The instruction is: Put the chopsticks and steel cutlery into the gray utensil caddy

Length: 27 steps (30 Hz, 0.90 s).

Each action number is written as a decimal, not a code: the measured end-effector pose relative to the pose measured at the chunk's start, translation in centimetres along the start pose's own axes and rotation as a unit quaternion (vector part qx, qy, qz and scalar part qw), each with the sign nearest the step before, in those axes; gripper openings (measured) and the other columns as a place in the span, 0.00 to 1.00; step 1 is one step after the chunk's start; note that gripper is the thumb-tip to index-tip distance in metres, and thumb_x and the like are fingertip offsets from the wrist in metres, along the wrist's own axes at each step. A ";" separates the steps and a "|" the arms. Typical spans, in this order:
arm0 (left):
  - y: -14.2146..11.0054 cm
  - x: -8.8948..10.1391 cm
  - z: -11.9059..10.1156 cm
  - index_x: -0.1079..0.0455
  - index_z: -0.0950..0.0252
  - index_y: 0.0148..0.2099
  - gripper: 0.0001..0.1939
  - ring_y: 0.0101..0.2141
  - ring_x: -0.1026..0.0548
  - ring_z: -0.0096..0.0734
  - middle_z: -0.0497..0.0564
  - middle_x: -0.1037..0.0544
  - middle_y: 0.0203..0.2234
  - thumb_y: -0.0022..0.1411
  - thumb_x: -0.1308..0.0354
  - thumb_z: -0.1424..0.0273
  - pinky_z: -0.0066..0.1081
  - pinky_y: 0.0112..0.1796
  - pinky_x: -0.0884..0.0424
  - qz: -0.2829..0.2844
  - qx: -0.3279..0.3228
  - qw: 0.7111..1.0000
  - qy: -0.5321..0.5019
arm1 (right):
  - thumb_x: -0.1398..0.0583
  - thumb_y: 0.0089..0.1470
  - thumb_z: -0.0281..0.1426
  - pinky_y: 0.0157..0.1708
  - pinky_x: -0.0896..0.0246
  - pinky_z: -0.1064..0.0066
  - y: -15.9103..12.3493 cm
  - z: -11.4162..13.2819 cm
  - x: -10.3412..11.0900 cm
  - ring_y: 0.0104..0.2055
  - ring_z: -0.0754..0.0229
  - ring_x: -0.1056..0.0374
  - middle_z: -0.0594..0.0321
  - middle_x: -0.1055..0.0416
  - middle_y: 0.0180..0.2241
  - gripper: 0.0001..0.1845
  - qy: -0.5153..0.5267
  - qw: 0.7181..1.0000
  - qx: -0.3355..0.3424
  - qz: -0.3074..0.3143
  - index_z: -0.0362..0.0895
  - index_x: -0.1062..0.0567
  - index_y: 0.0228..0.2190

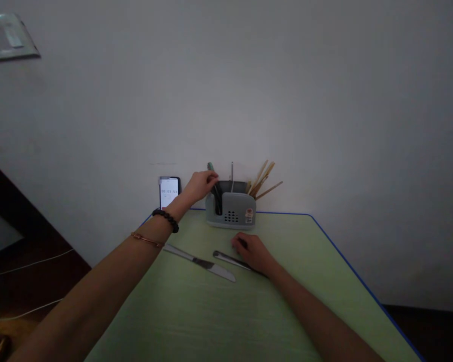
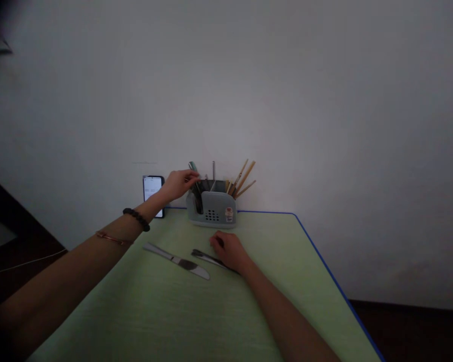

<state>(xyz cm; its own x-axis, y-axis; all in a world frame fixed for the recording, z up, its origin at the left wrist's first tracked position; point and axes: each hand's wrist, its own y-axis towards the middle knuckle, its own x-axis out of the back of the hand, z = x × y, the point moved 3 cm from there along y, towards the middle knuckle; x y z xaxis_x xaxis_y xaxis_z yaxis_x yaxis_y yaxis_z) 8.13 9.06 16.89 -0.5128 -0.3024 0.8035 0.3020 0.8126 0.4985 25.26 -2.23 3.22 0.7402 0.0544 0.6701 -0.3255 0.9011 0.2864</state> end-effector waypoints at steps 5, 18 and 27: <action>-1.4 -1.0 -0.4 0.29 0.66 0.45 0.11 0.38 0.24 0.30 0.52 0.21 0.39 0.61 0.47 0.73 0.28 0.43 0.30 -0.008 -0.022 0.999 -0.036 | 0.49 0.57 0.33 0.24 0.50 0.74 0.0 0.3 0.1 0.22 0.66 0.42 0.66 0.35 0.19 0.14 -0.020 1.000 0.001 0.007 0.41 0.30 0.24; -9.0 -0.8 2.6 0.33 0.69 0.45 0.12 0.43 0.29 0.36 0.58 0.28 0.43 0.61 0.50 0.71 0.34 0.45 0.33 0.128 0.060 0.990 0.005 | 0.49 0.58 0.35 0.27 0.48 0.73 0.0 1.4 -0.3 0.25 0.64 0.41 0.65 0.35 0.22 0.14 -0.078 0.993 0.028 0.079 0.42 0.30 0.25; -11.2 -2.7 0.0 0.32 0.62 0.51 0.25 0.44 0.27 0.38 0.53 0.25 0.47 0.49 0.37 0.65 0.29 0.40 0.32 0.437 0.014 0.899 0.031 | 0.41 0.52 0.35 0.31 0.44 0.71 0.0 2.0 -0.5 0.32 0.60 0.38 0.61 0.32 0.30 0.08 -0.139 0.983 0.031 0.115 0.43 0.30 0.30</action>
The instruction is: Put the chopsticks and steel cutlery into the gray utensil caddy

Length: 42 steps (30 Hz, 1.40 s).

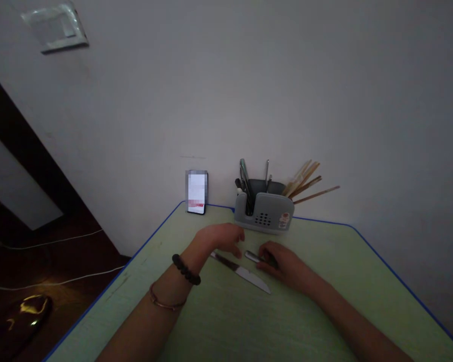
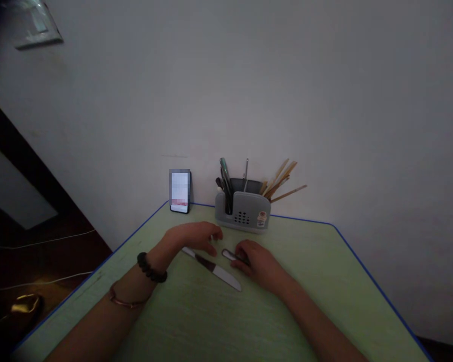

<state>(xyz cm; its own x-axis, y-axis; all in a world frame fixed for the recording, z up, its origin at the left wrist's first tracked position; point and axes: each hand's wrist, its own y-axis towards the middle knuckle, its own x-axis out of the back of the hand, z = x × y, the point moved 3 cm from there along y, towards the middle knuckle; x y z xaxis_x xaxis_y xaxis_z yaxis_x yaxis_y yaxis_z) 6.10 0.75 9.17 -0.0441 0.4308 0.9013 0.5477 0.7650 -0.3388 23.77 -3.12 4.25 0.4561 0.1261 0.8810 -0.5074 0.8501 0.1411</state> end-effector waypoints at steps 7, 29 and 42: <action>0.1 -0.2 -1.0 0.30 0.62 0.50 0.27 0.43 0.27 0.44 0.56 0.26 0.47 0.44 0.35 0.69 0.32 0.37 0.32 -0.006 -0.005 0.999 0.037 | 0.44 0.54 0.29 0.36 0.42 0.68 0.4 -0.3 0.4 0.35 0.57 0.34 0.55 0.29 0.34 0.05 -0.068 0.994 -0.080 -0.022 0.42 0.29 0.30; 1.9 -2.2 -1.5 0.28 0.62 0.36 0.08 0.31 0.26 0.34 0.51 0.22 0.30 0.55 0.43 0.65 0.26 0.28 0.37 -0.029 -0.079 0.995 0.058 | 0.48 0.60 0.40 0.33 0.46 0.69 -0.5 1.3 -1.0 0.35 0.56 0.30 0.56 0.26 0.33 0.15 -0.215 0.977 0.000 0.006 0.43 0.29 0.33; -2.4 3.4 4.7 0.34 0.65 0.33 0.09 0.29 0.25 0.30 0.50 0.23 0.26 0.59 0.51 0.65 0.25 0.29 0.34 -0.101 -0.032 0.987 -0.117 | 0.52 0.61 0.42 0.28 0.47 0.69 -0.5 -1.2 0.6 0.32 0.54 0.30 0.54 0.26 0.29 0.17 -0.199 0.971 -0.123 -0.057 0.43 0.32 0.32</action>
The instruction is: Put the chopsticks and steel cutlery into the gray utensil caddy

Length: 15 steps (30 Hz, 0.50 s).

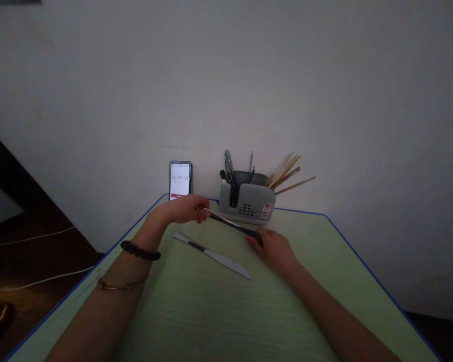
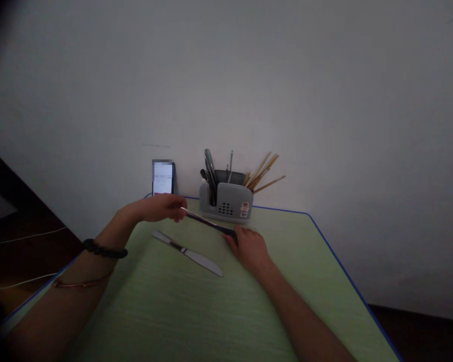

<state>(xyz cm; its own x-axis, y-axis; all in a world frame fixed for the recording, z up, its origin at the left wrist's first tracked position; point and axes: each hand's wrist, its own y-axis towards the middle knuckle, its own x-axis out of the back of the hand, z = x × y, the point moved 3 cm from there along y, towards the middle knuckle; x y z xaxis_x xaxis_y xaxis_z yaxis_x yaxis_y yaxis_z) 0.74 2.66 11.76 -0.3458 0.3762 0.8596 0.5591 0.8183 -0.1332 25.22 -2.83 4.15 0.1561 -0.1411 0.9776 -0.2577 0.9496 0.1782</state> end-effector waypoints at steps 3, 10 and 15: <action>-0.4 0.7 -1.6 0.35 0.65 0.34 0.09 0.27 0.27 0.28 0.49 0.24 0.25 0.59 0.50 0.65 0.25 0.29 0.33 -0.050 -0.046 0.996 -0.061 | 0.51 0.60 0.42 0.26 0.48 0.70 -0.1 -0.2 -0.4 0.27 0.57 0.32 0.58 0.28 0.25 0.17 0.065 0.997 0.018 -0.033 0.44 0.33 0.28; -0.9 2.5 -3.4 0.34 0.67 0.34 0.14 0.20 0.33 0.22 0.46 0.28 0.21 0.58 0.47 0.59 0.23 0.22 0.37 -0.252 -0.121 0.928 -0.246 | 0.52 0.59 0.44 0.21 0.48 0.73 -0.2 -0.4 -0.1 0.20 0.64 0.40 0.65 0.35 0.19 0.20 0.262 0.956 0.062 -0.113 0.45 0.36 0.23; -0.8 2.7 -2.8 0.34 0.67 0.33 0.16 0.19 0.35 0.21 0.45 0.29 0.20 0.55 0.43 0.57 0.22 0.21 0.38 -0.312 -0.094 0.895 -0.304 | 0.52 0.59 0.42 0.21 0.48 0.74 -0.4 -0.8 0.6 0.20 0.64 0.41 0.66 0.36 0.19 0.19 0.315 0.935 0.042 -0.157 0.43 0.30 0.27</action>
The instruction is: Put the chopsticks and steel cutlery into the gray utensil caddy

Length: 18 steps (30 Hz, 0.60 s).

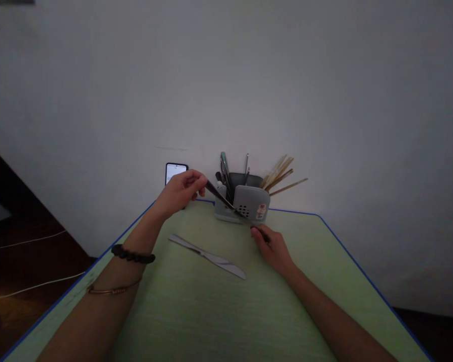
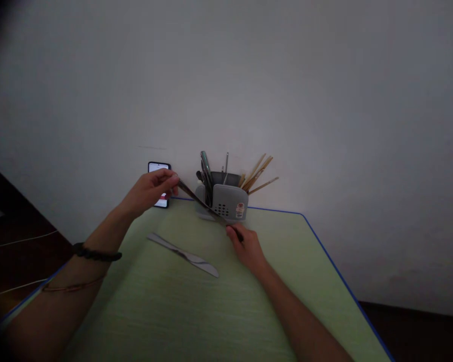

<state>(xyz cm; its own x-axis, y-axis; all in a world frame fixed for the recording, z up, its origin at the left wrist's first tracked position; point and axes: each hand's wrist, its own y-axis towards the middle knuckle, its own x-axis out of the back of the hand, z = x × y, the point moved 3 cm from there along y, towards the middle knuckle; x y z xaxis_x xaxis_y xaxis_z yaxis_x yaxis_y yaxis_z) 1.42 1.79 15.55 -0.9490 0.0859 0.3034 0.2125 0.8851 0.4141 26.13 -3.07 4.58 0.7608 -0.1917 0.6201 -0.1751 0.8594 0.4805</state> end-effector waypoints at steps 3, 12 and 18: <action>0.0 -0.2 -0.1 0.34 0.67 0.33 0.17 0.18 0.35 0.20 0.45 0.28 0.20 0.54 0.43 0.57 0.22 0.20 0.38 -0.014 0.018 1.000 -0.011 | 0.51 0.59 0.42 0.21 0.48 0.74 0.0 0.1 0.1 0.19 0.65 0.42 0.66 0.36 0.18 0.20 0.008 1.000 0.000 -0.003 0.43 0.28 0.27; -0.2 -1.5 1.9 0.36 0.66 0.36 0.15 0.34 0.23 0.33 0.49 0.25 0.27 0.56 0.41 0.59 0.30 0.32 0.26 0.052 0.102 0.985 -0.126 | 0.49 0.58 0.39 0.34 0.36 0.69 0.0 -0.7 0.4 0.32 0.58 0.30 0.57 0.24 0.33 0.18 0.011 0.996 0.015 -0.089 0.42 0.24 0.35; 0.1 -1.2 2.3 0.35 0.67 0.34 0.06 0.31 0.22 0.32 0.48 0.25 0.27 0.56 0.42 0.70 0.28 0.29 0.25 0.015 0.125 0.982 -0.144 | 0.50 0.59 0.36 0.38 0.35 0.68 -0.1 -0.3 0.1 0.37 0.58 0.30 0.55 0.26 0.37 0.16 -0.012 0.997 0.038 -0.063 0.42 0.27 0.41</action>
<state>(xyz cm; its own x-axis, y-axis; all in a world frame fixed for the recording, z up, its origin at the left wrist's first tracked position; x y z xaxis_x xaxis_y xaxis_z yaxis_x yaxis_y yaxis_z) 2.03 2.80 13.24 -0.9772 0.2081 0.0423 0.2123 0.9615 0.1744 26.43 -3.07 4.44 0.7653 -0.3078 0.5653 -0.1259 0.7898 0.6004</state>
